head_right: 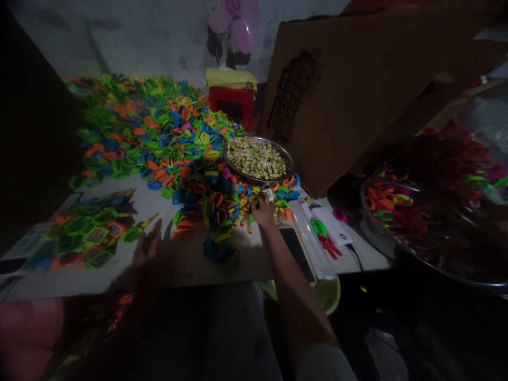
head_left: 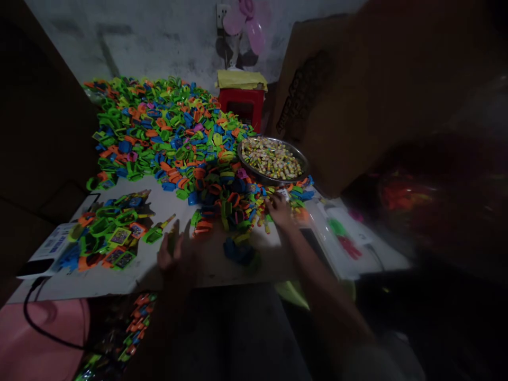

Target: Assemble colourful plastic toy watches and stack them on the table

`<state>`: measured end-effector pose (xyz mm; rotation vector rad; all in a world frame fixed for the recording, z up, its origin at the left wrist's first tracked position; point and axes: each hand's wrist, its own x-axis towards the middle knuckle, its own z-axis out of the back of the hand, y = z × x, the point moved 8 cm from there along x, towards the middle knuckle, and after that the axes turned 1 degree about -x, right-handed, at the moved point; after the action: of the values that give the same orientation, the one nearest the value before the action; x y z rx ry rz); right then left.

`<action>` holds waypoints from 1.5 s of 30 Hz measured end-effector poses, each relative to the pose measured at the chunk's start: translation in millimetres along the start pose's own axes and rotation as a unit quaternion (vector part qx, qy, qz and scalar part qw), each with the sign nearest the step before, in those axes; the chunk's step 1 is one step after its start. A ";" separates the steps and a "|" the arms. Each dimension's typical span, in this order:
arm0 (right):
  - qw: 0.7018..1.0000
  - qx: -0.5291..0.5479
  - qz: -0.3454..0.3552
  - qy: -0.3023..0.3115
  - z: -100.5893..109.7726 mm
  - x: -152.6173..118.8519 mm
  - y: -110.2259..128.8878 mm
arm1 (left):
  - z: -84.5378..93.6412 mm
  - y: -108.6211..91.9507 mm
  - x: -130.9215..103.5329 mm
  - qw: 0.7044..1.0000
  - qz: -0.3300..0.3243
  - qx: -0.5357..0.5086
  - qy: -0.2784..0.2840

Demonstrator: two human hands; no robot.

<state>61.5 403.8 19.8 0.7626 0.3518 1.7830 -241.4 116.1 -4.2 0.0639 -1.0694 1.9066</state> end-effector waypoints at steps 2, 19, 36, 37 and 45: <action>1.000 -0.001 -0.005 0.013 -4.0 0.9 3.5 | -5.1 -16.1 -0.7 0.999 -0.033 0.016 -0.001; 0.997 0.020 -0.039 -0.056 12.8 -34.9 -7.9 | -13.2 14.5 37.3 0.992 -0.003 0.102 0.071; 0.995 0.060 0.058 0.061 -1.3 -42.8 30.1 | -62.9 -40.6 69.3 0.989 0.046 -0.132 0.039; 0.995 0.059 0.055 0.058 -0.2 -44.2 29.8 | -65.1 -45.0 65.8 0.989 0.041 -0.135 0.044; 0.997 0.055 0.041 0.021 21.0 -71.4 28.7 | -74.3 -74.9 34.0 0.983 0.023 -0.159 0.086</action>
<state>67.0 324.8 29.2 0.8288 0.4564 1.8702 -179.3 206.3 13.2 -0.3036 -1.2492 1.7244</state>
